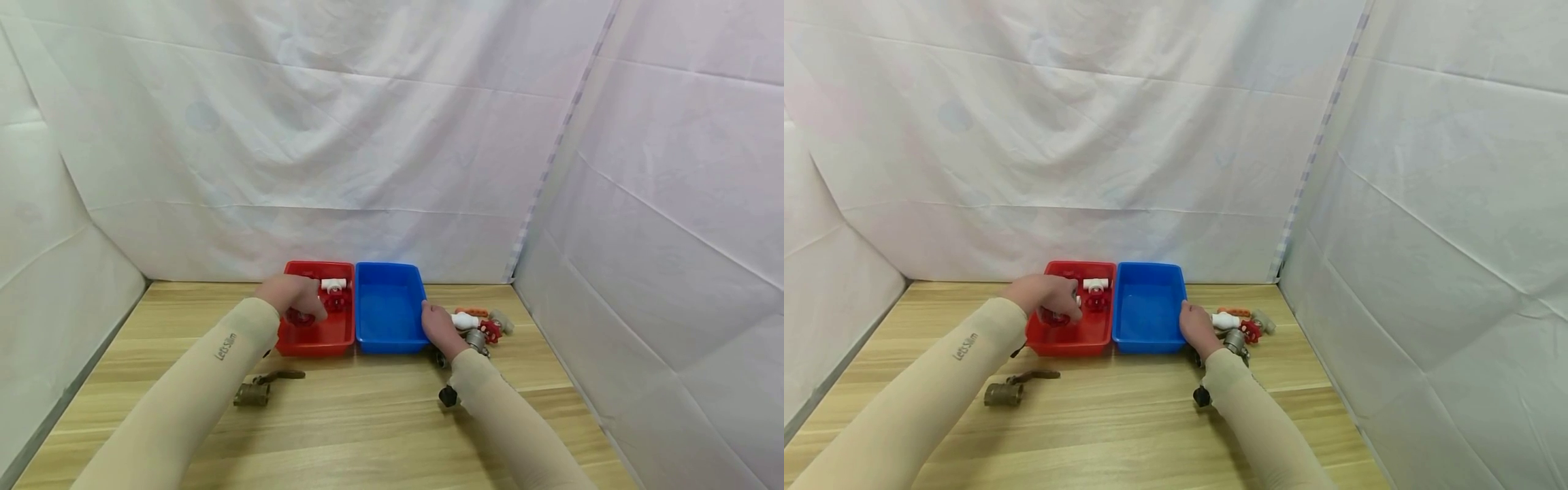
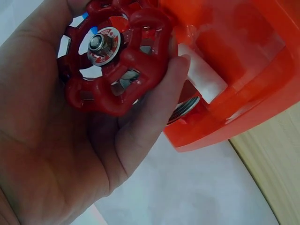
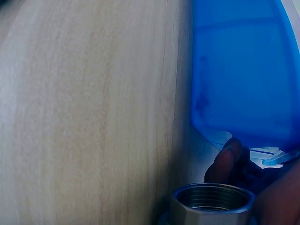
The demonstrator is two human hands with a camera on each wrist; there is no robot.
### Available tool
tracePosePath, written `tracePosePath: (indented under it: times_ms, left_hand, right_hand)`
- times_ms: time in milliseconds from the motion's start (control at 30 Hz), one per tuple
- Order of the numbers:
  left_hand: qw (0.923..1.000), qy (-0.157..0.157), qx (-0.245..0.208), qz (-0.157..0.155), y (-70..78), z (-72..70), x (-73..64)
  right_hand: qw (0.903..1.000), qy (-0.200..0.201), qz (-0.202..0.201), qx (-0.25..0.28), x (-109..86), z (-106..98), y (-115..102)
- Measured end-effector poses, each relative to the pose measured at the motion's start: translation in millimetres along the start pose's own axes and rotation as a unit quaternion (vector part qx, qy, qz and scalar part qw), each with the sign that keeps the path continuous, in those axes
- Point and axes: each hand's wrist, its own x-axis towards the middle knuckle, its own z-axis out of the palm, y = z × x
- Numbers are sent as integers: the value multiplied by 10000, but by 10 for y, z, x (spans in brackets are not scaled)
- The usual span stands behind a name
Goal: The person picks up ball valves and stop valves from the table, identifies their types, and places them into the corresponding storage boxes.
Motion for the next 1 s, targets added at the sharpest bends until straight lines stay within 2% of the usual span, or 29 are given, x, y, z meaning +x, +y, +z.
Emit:
tracePosePath:
  times_ms: [333, 533, 667, 833, 1000]
  left_hand:
    - [9993, -99, 325, -159, 56, 7, 32]
    - [9956, -260, 901, 68, 58, 27, 35]
    - [9959, -318, 846, -92, 85, 38, 2]
    - [9964, -458, 569, -428, 118, 42, -25]
    - [9940, -586, 828, -420, 75, 71, 38]
  right_hand:
    - [10000, -2, 42, 62, -1, 14, 4]
    - [10000, -12, 32, 20, -7, 10, -1]
    - [10000, -50, 23, 42, -12, 3, -8]
    - [10000, -18, 9, 50, -19, 1, -12]
    - [10000, -5, 19, 16, -23, -5, -24]
